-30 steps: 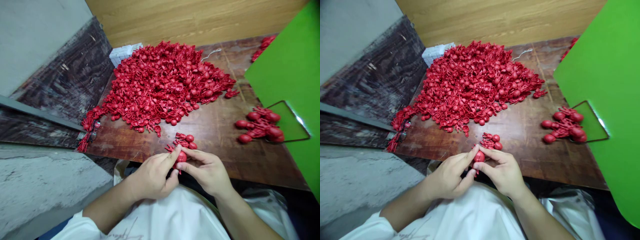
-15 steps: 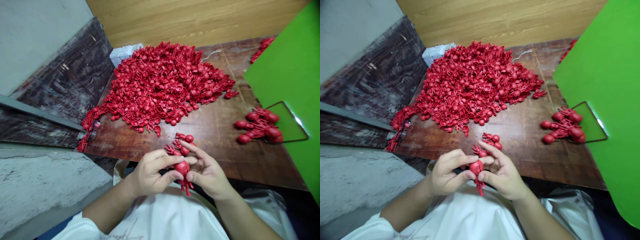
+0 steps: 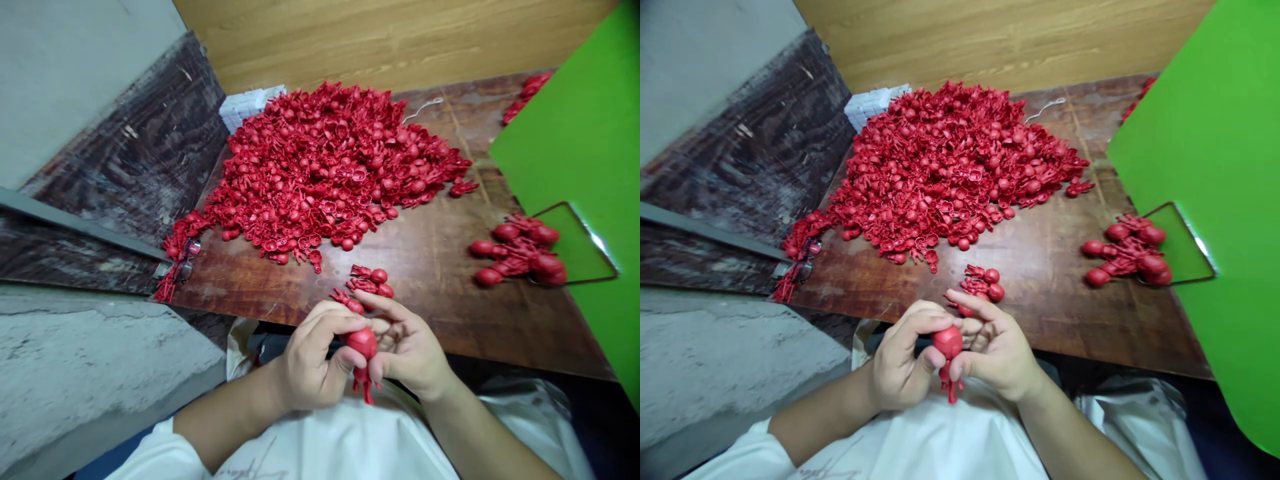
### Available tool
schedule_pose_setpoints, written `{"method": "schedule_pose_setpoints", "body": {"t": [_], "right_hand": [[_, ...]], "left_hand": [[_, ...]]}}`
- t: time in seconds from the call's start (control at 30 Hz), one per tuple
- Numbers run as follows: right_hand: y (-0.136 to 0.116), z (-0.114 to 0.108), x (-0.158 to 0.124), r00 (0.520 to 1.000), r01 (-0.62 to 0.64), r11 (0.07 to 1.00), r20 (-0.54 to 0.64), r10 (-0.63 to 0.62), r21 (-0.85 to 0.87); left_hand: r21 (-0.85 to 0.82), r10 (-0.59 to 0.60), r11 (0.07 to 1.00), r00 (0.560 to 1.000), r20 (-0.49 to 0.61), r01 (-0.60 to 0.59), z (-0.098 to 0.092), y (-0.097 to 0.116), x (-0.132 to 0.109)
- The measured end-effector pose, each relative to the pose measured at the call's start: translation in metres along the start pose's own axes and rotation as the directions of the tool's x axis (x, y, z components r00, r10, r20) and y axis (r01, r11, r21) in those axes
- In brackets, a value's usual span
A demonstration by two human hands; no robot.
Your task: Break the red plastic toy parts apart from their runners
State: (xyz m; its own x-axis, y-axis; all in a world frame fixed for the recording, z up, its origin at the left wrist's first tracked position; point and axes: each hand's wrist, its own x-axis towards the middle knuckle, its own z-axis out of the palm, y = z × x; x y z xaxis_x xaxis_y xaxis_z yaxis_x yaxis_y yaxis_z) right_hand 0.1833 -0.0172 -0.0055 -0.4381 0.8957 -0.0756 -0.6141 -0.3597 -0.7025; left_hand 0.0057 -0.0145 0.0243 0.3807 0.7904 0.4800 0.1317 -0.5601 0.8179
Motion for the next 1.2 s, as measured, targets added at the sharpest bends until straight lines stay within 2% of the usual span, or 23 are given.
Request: {"method": "schedule_pose_setpoints", "body": {"t": [0.07, 0.13, 0.3, 0.47, 0.6, 0.7, 0.8, 0.87, 0.97, 1.07, 1.2], "right_hand": [[-0.001, 0.0, 0.0, 1.0, 0.002, 1.0, 0.0, -0.002, -0.009], [-0.003, -0.001, -0.001, 1.0, 0.002, 1.0, 0.013, -0.001, -0.025], [-0.006, -0.004, -0.006, 0.997, -0.043, 0.997, 0.056, 0.046, -0.059], [-0.006, -0.003, -0.008, 0.987, -0.085, 0.996, 0.132, 0.087, -0.023], [-0.003, -0.003, -0.005, 0.984, -0.081, 0.996, 0.157, 0.085, -0.031], [0.002, -0.009, -0.003, 0.998, 0.008, 0.993, 0.067, 0.0, -0.116], [0.008, -0.018, -0.002, 0.979, 0.19, 0.932, -0.017, -0.205, -0.31], [0.009, -0.023, -0.002, 0.942, 0.311, 0.83, 0.036, -0.333, -0.463], [0.007, -0.026, -0.002, 0.909, 0.398, 0.719, 0.143, -0.391, -0.57], [0.004, -0.022, -0.001, 0.925, 0.376, 0.758, 0.163, -0.344, -0.533], [0.002, -0.018, 0.001, 0.929, 0.37, 0.843, 0.143, -0.342, -0.391]], "left_hand": [[-0.01, 0.024, 1.0, 0.999, -0.022, -0.025, 0.002, 0.0, 0.001], [-0.04, 0.044, 0.998, 0.999, 0.003, -0.044, 0.001, 0.0, 0.003], [-0.172, -0.003, 0.985, 0.987, 0.163, 0.031, -0.011, -0.003, 0.011], [-0.153, 0.013, 0.988, 0.959, 0.282, 0.032, -0.015, -0.006, 0.015], [-0.089, -0.026, 0.995, 0.962, 0.272, 0.052, -0.014, -0.002, 0.013], [-0.117, -0.038, 0.99, 0.961, 0.275, 0.073, -0.013, 0.004, 0.013], [-0.07, -0.082, 0.993, 0.973, 0.215, 0.099, -0.012, 0.008, 0.013], [0.012, -0.105, 0.995, 0.981, 0.162, 0.104, -0.012, 0.009, 0.014], [0.138, -0.126, 0.985, 0.983, 0.132, 0.108, -0.012, 0.009, 0.012], [0.217, -0.12, 0.971, 0.989, 0.083, 0.1, -0.011, 0.008, 0.009], [0.225, -0.079, 0.969, 0.992, -0.095, 0.099, -0.011, 0.008, 0.007]]}}
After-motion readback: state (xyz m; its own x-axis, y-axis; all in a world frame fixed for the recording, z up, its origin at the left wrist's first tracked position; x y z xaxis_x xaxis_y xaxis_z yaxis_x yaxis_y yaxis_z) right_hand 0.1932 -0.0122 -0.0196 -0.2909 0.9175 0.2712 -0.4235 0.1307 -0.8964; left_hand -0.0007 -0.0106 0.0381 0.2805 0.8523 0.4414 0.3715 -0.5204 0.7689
